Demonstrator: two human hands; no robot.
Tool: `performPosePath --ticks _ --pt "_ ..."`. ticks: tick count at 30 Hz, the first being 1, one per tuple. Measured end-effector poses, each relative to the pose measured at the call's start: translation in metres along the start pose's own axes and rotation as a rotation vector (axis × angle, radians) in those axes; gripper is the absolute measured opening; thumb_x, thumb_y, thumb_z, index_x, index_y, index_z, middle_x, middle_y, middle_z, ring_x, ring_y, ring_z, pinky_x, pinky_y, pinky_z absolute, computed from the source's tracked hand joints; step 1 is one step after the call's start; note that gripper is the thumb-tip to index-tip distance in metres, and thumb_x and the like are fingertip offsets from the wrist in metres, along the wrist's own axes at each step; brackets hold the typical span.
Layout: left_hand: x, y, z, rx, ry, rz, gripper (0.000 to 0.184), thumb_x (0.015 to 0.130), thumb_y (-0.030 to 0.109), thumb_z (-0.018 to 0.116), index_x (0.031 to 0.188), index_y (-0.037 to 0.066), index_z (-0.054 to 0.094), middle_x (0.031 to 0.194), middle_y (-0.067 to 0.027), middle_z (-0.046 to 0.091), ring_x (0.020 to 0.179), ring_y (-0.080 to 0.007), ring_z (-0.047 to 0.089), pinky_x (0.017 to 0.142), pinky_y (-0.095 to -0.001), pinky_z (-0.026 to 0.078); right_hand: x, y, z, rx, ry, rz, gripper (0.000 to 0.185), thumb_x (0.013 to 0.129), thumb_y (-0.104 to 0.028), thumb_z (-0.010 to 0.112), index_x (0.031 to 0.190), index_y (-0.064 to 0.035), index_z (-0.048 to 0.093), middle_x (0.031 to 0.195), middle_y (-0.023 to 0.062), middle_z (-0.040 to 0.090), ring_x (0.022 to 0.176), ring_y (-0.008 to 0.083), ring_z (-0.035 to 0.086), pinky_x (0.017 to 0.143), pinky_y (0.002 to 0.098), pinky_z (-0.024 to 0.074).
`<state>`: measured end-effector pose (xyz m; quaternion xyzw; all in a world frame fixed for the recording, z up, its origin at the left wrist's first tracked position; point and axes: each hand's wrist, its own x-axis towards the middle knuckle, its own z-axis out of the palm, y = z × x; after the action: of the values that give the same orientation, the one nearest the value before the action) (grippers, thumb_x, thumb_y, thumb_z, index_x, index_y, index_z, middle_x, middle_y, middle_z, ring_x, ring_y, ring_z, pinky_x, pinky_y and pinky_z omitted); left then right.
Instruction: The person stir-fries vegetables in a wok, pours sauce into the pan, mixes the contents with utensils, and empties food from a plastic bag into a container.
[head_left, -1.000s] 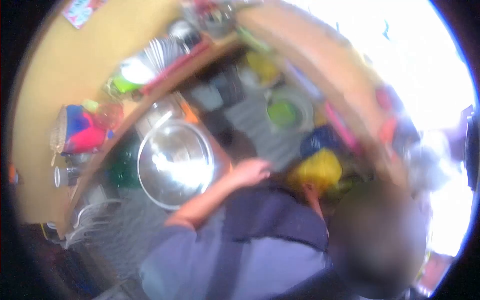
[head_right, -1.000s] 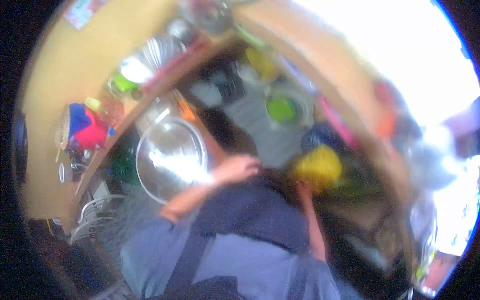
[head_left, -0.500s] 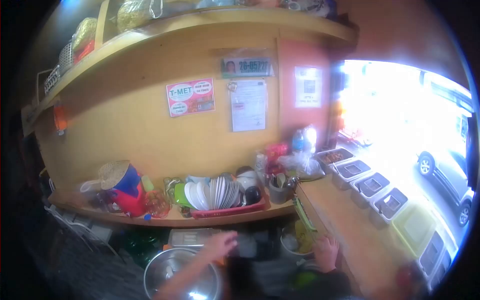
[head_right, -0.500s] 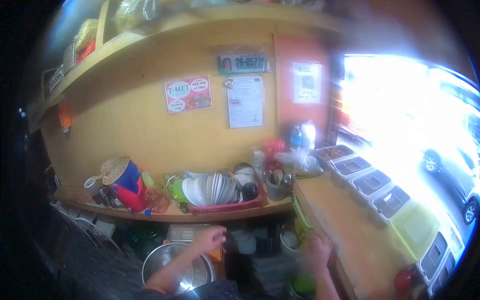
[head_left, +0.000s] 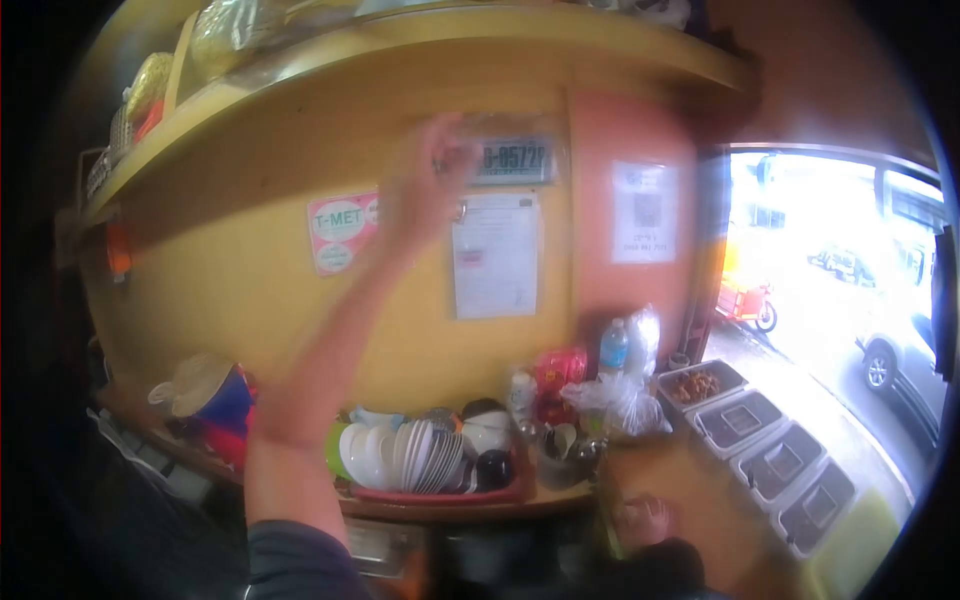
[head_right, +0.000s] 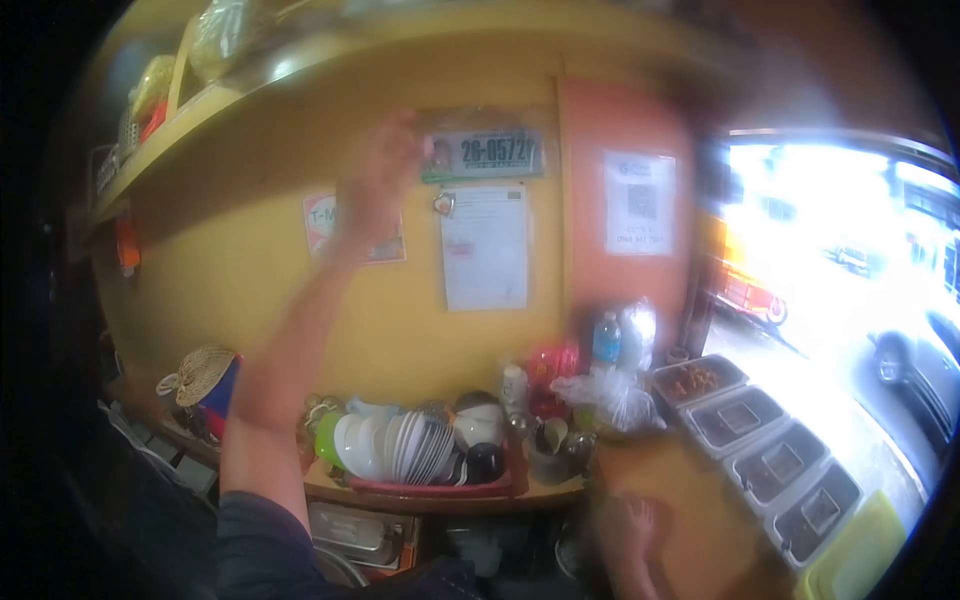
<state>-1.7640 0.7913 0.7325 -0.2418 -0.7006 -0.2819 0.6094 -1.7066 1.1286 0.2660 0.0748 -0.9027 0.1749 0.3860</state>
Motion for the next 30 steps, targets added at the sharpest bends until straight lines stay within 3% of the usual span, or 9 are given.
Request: performPosePath --ticks 6,8,10,12,17,19,22,24,30 --pt "0.181 -0.031 0.052 0.376 0.348 0.163 0.049 0.080 0.038 0.060 0.118 0.009 0.047 0.098 -0.0101 0.059 0.089 -0.0229 0.058 0.073 -0.0408 0.049 0.197 -0.070 -0.011 0.627 0.280 -0.125 0.031 0.075 -0.017 0.065 0.103 -0.0053 0.057 0.112 0.0169 0.053 0.103 0.0355 0.051 0.088 0.0449 0.0405" --pt "0.213 -0.033 0.059 0.352 0.250 0.134 0.079 0.077 0.031 0.067 0.136 0.002 0.023 0.139 -0.0202 0.029 0.123 -0.0407 0.035 0.103 -0.0430 0.031 0.279 -0.097 -0.040 0.593 0.428 -0.291 0.035 0.074 -0.020 0.066 0.105 -0.0056 0.057 0.118 0.0196 0.049 0.108 0.0373 0.047 0.090 0.0459 0.0381" --pt "0.286 -0.083 0.082 0.310 0.384 0.260 0.080 0.076 0.032 0.068 0.135 0.000 0.024 0.137 -0.0231 0.031 0.122 -0.0396 0.036 0.101 -0.0422 0.032 0.357 -0.124 -0.080 0.575 0.498 -0.473 0.044 0.073 -0.023 0.068 0.110 -0.0051 0.054 0.122 0.0223 0.044 0.109 0.0398 0.045 0.092 0.0468 0.0364" --pt "0.311 -0.106 0.093 0.258 0.507 0.382 0.082 0.075 0.032 0.069 0.134 -0.002 0.025 0.135 -0.0259 0.033 0.121 -0.0386 0.038 0.100 -0.0414 0.033 0.433 -0.154 -0.111 0.523 0.707 -0.647 0.050 0.072 -0.024 0.069 0.116 -0.0075 0.051 0.125 0.0223 0.041 0.111 0.0386 0.043 0.095 0.0474 0.0353" --pt "0.333 -0.059 0.101 0.477 0.414 0.028 0.073 0.075 0.039 0.066 0.127 -0.004 0.039 0.120 -0.0233 0.049 0.114 -0.0405 0.044 0.093 -0.0462 0.040 0.598 -0.242 -0.203 0.027 1.060 -0.817 0.077 0.070 -0.032 0.069 0.134 -0.0063 0.034 0.128 0.0204 0.042 0.119 0.0344 0.040 0.100 0.0458 0.0330" --pt "0.389 -0.104 0.106 0.801 0.220 0.251 0.071 0.074 0.042 0.066 0.122 -0.004 0.044 0.119 -0.0210 0.050 0.110 -0.0407 0.047 0.089 -0.0478 0.043 0.637 -0.260 -0.227 -0.008 1.067 -0.871 0.084 0.067 -0.031 0.071 0.136 -0.0043 0.030 0.130 0.0204 0.041 0.122 0.0340 0.039 0.102 0.0472 0.0305" --pt "0.396 -0.112 0.104 1.029 0.041 0.371 0.056 0.077 0.047 0.059 0.106 -0.001 0.058 0.108 -0.0168 0.058 0.094 -0.0370 0.057 0.079 -0.0470 0.048 0.685 -0.272 -0.231 -0.340 1.329 -0.688 0.069 0.078 -0.061 0.052 0.116 -0.0042 0.051 0.118 0.0138 0.053 0.111 0.0225 0.050 0.093 0.0373 0.0397" --pt "0.358 -0.077 0.109 0.532 0.428 -0.082 0.049 0.080 0.046 0.055 0.103 0.004 0.061 0.097 -0.0172 0.062 0.086 -0.0329 0.060 0.074 -0.0439 0.049 0.694 -0.275 -0.233 -0.105 0.606 -0.577 0.102 0.069 -0.072 0.051 0.140 -0.0053 0.022 0.145 0.0111 0.022 0.136 0.0267 0.015 0.111 0.0413 0.0106" --pt "0.363 -0.059 0.090 0.531 0.540 0.138 0.049 0.073 0.047 0.062 0.098 0.005 0.059 0.089 -0.0172 0.063 0.084 -0.0314 0.061 0.074 -0.0411 0.048 0.697 -0.270 -0.229 -0.187 0.703 -0.560 0.098 0.068 -0.077 0.043 0.137 -0.0094 0.031 0.142 0.0132 0.029 0.132 0.0302 0.023 0.108 0.0488 0.0145"
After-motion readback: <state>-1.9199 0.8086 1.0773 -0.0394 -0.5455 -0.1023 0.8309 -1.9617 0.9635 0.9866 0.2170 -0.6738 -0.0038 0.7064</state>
